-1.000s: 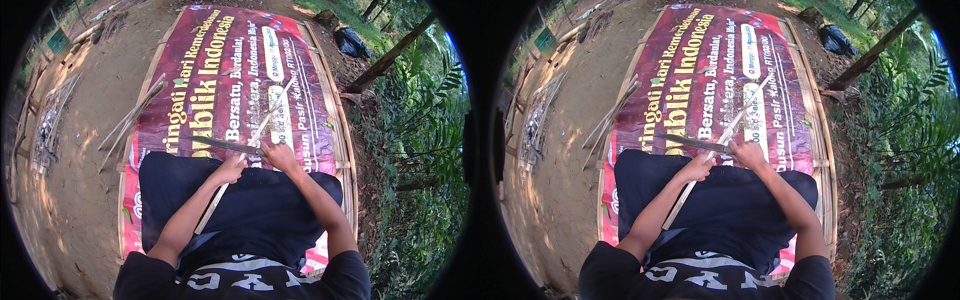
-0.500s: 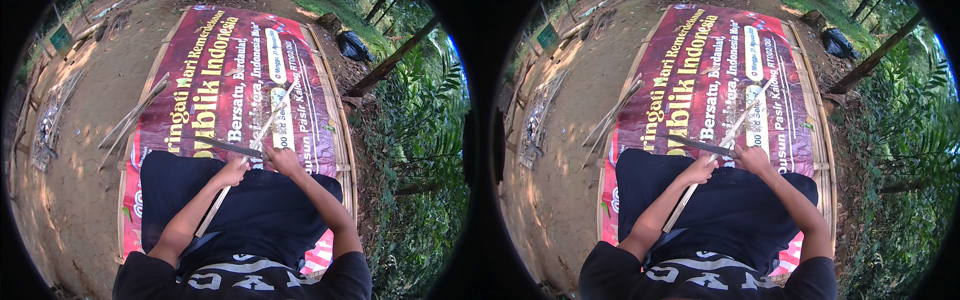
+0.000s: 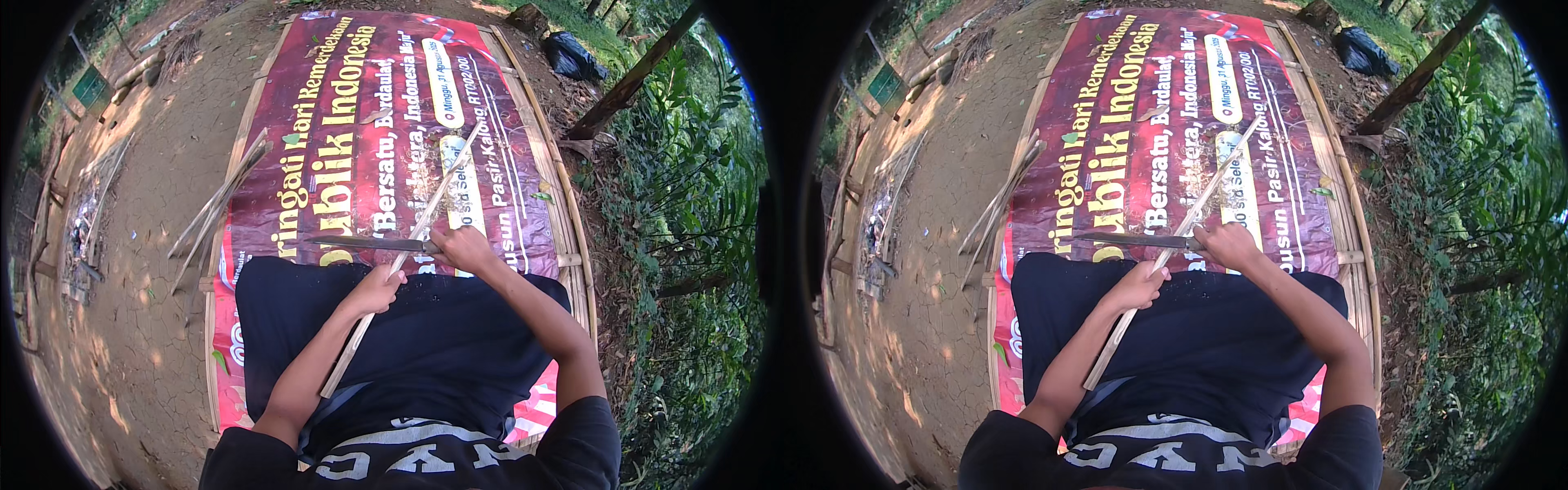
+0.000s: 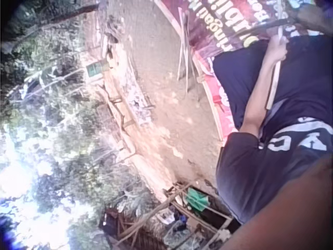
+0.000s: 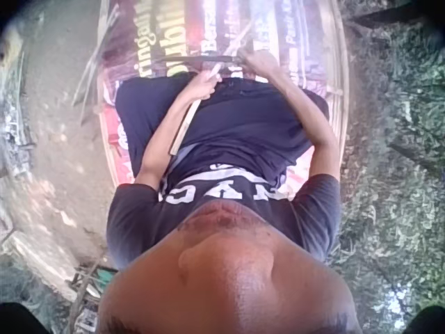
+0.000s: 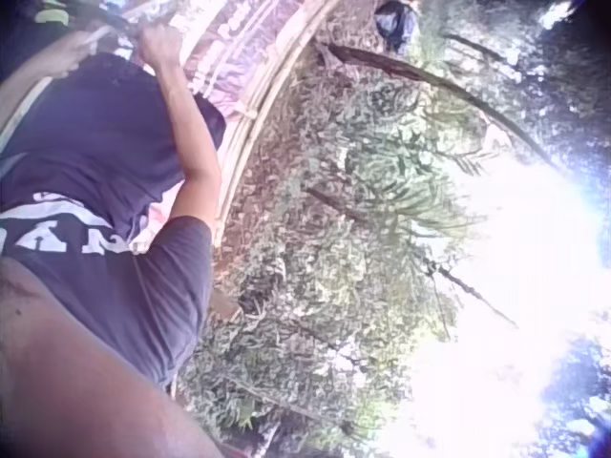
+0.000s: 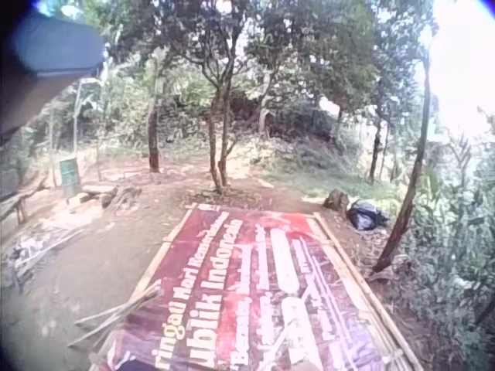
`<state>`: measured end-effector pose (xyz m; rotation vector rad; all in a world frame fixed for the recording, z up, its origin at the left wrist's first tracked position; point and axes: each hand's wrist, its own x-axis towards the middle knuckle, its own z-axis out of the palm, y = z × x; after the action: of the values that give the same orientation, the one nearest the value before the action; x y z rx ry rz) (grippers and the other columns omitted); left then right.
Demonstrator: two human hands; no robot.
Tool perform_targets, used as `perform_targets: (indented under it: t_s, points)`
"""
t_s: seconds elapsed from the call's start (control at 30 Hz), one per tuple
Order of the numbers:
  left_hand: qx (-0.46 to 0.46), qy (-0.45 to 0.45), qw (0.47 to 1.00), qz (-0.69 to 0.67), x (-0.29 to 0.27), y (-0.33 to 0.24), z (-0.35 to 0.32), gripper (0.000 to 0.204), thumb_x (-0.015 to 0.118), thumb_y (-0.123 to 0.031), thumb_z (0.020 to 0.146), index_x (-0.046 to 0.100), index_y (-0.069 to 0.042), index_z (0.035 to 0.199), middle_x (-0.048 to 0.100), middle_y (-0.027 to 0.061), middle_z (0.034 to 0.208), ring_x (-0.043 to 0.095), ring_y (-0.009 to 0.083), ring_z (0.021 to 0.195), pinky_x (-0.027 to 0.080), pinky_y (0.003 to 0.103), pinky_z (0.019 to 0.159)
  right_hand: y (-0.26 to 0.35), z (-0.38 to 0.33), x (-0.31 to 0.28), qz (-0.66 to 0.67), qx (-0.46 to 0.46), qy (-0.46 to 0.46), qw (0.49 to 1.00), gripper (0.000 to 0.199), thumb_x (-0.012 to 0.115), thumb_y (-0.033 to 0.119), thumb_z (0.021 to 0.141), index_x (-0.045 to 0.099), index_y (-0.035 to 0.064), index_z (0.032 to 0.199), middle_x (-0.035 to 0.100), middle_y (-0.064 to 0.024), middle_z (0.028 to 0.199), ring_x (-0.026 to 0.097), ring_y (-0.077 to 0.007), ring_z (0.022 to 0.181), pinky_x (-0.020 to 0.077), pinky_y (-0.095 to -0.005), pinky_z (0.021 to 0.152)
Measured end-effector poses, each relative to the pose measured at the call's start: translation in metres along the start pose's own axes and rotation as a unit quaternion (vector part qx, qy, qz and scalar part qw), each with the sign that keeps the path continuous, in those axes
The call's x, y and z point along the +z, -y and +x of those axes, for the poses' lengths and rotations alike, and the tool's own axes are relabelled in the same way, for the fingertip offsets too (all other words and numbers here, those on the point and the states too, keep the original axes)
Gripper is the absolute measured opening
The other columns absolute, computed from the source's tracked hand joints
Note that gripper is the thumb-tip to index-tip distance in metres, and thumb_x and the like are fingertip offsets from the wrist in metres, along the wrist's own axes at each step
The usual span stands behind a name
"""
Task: The person sits cross-legged on a mat and uses a knife to sharpen a long, thin piece of bamboo. They hold the bamboo with their left hand and scrape the knife along its length with their right hand to remove the outer layer and create a pointed tip.
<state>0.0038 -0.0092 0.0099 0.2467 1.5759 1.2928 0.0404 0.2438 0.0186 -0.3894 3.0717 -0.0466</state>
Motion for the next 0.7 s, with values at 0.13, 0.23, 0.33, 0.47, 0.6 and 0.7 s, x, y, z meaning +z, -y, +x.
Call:
perform_targets:
  t_s: [0.13, 0.23, 0.33, 0.47, 0.6, 0.7]
  points:
    - [0.015, 0.010, 1.000, -0.017, 0.005, -0.002, -0.012, 0.026, 0.044, -0.027, 0.107, 0.051, -0.001, 0.107, 0.032, -0.0055, 0.065, 0.032, 0.0045, 0.047, 0.027, 0.024, 0.039, -0.094, -0.028, 0.046, -0.036, -0.048, -0.129, 0.990, 0.033, 0.067, 0.038, 0.089, 0.053, 0.0087, 0.094, 0.065, -0.0126, 0.066, 0.068, -0.0339, 0.060, 0.0529, -0.0462, 0.055]
    - [0.002, 0.016, 1.000, 0.008, 0.005, 0.003, -0.021, 0.027, 0.044, -0.027, 0.107, 0.052, 0.000, 0.107, 0.033, -0.0049, 0.064, 0.034, 0.0052, 0.047, 0.029, 0.025, 0.038, -0.178, -0.042, 0.058, 0.053, 0.477, -0.082, 0.873, 0.042, 0.063, 0.039, 0.093, 0.060, -0.0011, 0.107, 0.070, -0.0264, 0.089, 0.070, -0.0425, 0.085, 0.0553, -0.0535, 0.072]
    - [-0.003, -0.003, 1.000, 0.001, 0.004, -0.003, -0.026, 0.031, 0.045, -0.029, 0.107, 0.053, 0.001, 0.107, 0.033, -0.0048, 0.064, 0.036, 0.0054, 0.047, 0.031, 0.025, 0.038, -0.195, -0.056, 0.047, 0.020, 0.450, -0.075, 0.890, 0.042, 0.063, 0.039, 0.093, 0.061, 0.0016, 0.111, 0.070, -0.0262, 0.087, 0.069, -0.0440, 0.083, 0.0551, -0.0539, 0.073]
    - [0.002, -0.036, 0.999, 0.000, -0.008, -0.003, -0.009, 0.033, 0.045, -0.031, 0.107, 0.054, 0.002, 0.110, 0.034, -0.0051, 0.064, 0.036, 0.0056, 0.047, 0.030, 0.025, 0.038, -0.130, -0.058, 0.023, 0.059, 0.373, -0.099, 0.921, 0.038, 0.064, 0.039, 0.092, 0.058, 0.0024, 0.102, 0.066, -0.0278, 0.074, 0.067, -0.0468, 0.074, 0.0514, -0.0575, 0.069]
    - [0.007, -0.005, 0.998, -0.070, -0.008, -0.009, -0.014, 0.038, 0.043, -0.036, 0.107, 0.054, 0.000, 0.111, 0.037, -0.0039, 0.064, 0.037, 0.0060, 0.046, 0.032, 0.025, 0.038, -0.090, -0.062, 0.028, 0.099, 0.345, -0.156, 0.920, 0.038, 0.067, 0.040, 0.090, 0.061, 0.0024, 0.098, 0.064, -0.0244, 0.068, 0.066, -0.0420, 0.066, 0.0505, -0.0554, 0.063]
    - [-0.016, 0.006, 0.992, -0.128, -0.010, -0.010, -0.015, 0.045, 0.037, -0.043, 0.108, 0.053, -0.001, 0.113, 0.042, -0.0028, 0.066, 0.041, 0.0062, 0.048, 0.038, 0.024, 0.041, -0.063, -0.050, 0.015, 0.295, 0.379, -0.124, 0.868, 0.037, 0.068, 0.039, 0.090, 0.062, 0.0026, 0.092, 0.060, -0.0160, 0.062, 0.064, -0.0289, 0.057, 0.0494, -0.0461, 0.055]
